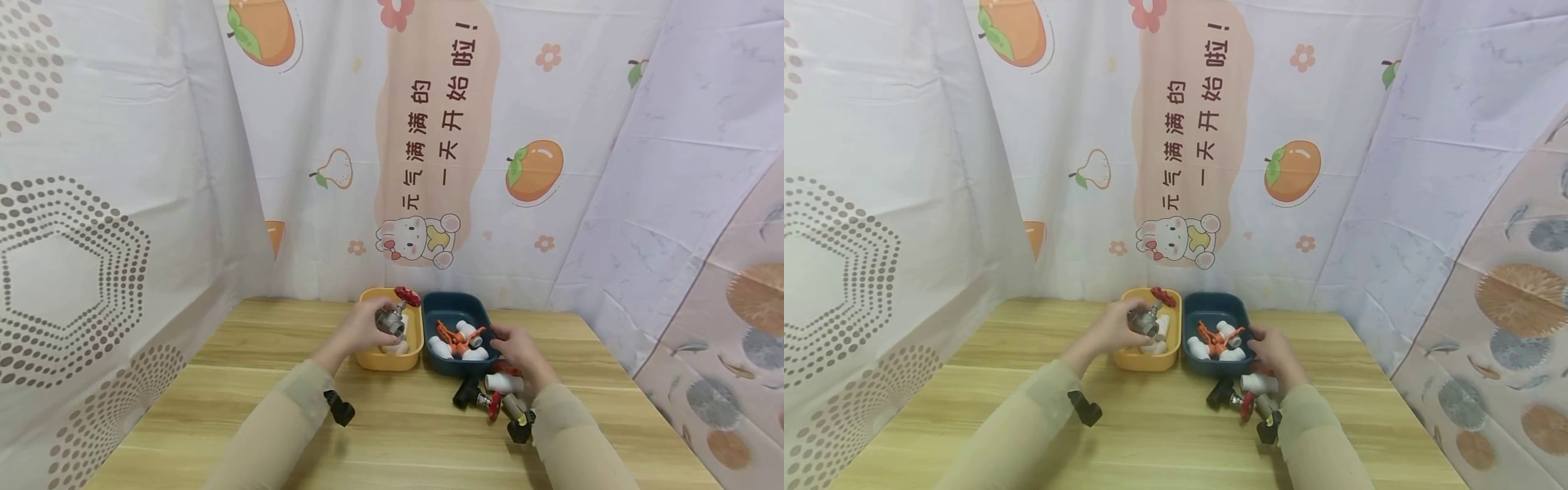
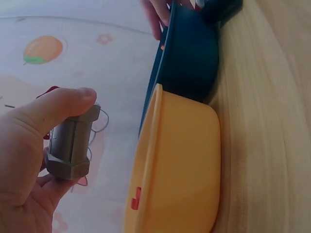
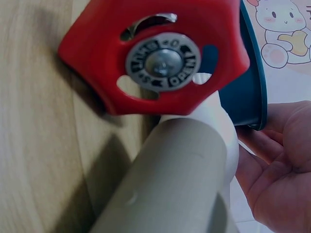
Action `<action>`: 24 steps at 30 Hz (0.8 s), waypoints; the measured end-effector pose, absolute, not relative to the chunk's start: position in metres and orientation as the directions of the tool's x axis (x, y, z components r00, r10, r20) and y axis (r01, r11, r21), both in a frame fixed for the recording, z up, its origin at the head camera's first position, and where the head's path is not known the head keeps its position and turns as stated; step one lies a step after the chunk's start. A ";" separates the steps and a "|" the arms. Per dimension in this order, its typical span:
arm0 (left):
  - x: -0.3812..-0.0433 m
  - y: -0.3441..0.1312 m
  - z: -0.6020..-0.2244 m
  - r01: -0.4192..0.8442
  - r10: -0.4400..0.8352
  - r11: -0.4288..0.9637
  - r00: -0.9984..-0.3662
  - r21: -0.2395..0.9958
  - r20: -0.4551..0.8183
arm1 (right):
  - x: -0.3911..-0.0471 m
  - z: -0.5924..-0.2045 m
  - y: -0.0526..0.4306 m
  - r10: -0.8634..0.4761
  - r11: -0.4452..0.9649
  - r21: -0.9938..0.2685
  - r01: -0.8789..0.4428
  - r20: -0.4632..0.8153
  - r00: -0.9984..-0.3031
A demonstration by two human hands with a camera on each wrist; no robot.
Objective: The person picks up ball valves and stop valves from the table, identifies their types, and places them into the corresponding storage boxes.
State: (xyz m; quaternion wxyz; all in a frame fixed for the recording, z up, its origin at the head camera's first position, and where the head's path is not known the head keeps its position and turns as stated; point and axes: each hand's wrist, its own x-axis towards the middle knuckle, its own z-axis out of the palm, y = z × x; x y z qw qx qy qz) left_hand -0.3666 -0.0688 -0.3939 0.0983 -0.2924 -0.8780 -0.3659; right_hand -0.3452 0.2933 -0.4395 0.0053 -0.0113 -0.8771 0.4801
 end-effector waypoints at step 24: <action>-0.394 -0.047 -0.411 0.352 0.254 0.631 -0.936 0.692 0.244 | -0.346 -0.438 0.294 0.019 0.523 -0.852 0.029 -0.023 -1.000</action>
